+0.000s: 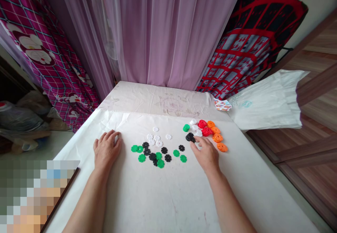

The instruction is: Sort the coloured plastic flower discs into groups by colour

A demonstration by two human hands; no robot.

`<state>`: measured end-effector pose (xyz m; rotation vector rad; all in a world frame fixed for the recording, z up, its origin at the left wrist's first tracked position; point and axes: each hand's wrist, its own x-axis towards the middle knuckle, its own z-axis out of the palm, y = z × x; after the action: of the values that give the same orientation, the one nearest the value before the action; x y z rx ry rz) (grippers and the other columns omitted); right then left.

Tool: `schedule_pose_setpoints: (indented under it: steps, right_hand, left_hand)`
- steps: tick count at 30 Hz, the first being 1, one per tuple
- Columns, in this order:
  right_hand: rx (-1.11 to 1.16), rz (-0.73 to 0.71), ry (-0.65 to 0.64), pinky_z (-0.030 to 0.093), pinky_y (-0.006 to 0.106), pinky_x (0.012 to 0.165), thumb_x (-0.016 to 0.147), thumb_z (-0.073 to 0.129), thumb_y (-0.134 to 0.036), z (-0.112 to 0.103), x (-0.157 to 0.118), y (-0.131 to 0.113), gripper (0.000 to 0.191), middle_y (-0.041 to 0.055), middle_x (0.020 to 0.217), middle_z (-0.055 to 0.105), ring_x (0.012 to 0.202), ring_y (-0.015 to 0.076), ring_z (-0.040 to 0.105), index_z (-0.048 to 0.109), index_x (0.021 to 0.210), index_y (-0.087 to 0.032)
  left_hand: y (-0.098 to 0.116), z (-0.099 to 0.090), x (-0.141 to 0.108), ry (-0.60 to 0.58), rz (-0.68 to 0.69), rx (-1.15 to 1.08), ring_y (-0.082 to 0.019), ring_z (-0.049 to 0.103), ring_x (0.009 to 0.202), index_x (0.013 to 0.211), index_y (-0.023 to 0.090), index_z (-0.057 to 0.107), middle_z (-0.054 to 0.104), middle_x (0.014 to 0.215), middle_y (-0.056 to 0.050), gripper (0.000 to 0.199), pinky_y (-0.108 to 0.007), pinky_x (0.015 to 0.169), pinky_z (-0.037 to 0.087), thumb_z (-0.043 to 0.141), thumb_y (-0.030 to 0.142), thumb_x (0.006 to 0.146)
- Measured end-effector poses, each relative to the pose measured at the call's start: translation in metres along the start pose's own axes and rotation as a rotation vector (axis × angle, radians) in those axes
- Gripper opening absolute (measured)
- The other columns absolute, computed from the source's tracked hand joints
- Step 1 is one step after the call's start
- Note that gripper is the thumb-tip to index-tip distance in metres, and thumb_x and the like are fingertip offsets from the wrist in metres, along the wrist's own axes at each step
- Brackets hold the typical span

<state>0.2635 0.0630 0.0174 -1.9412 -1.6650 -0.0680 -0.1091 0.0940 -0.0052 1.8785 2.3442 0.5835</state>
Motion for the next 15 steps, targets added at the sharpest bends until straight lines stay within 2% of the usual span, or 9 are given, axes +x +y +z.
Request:
schedule_pose_setpoints:
  steps: [5,15]
  right_hand:
    - [-0.055,0.038,-0.092,0.043,0.029,0.068,0.081,0.057,-0.040,0.000,0.032,0.015,0.028,0.0034,0.098,0.069,0.082,0.0185,0.060,0.071,0.101,-0.026]
    - [-0.171,0.029,-0.172,0.043,0.029,0.073,0.083,0.061,-0.036,0.003,0.039,0.008,0.027,0.0061,0.105,0.069,0.094,0.0208,0.060,0.071,0.105,-0.024]
  left_hand:
    - [-0.001,0.000,0.000,-0.006,0.003,0.012,-0.030,0.040,0.136,0.123,0.026,0.062,0.055,0.141,-0.006,0.043,-0.055,0.113,0.023,0.036,0.041,0.093]
    - [0.000,-0.002,0.000,-0.015,0.003,0.026,-0.029,0.039,0.136,0.123,0.025,0.062,0.054,0.143,-0.006,0.042,-0.054,0.113,0.024,0.037,0.040,0.093]
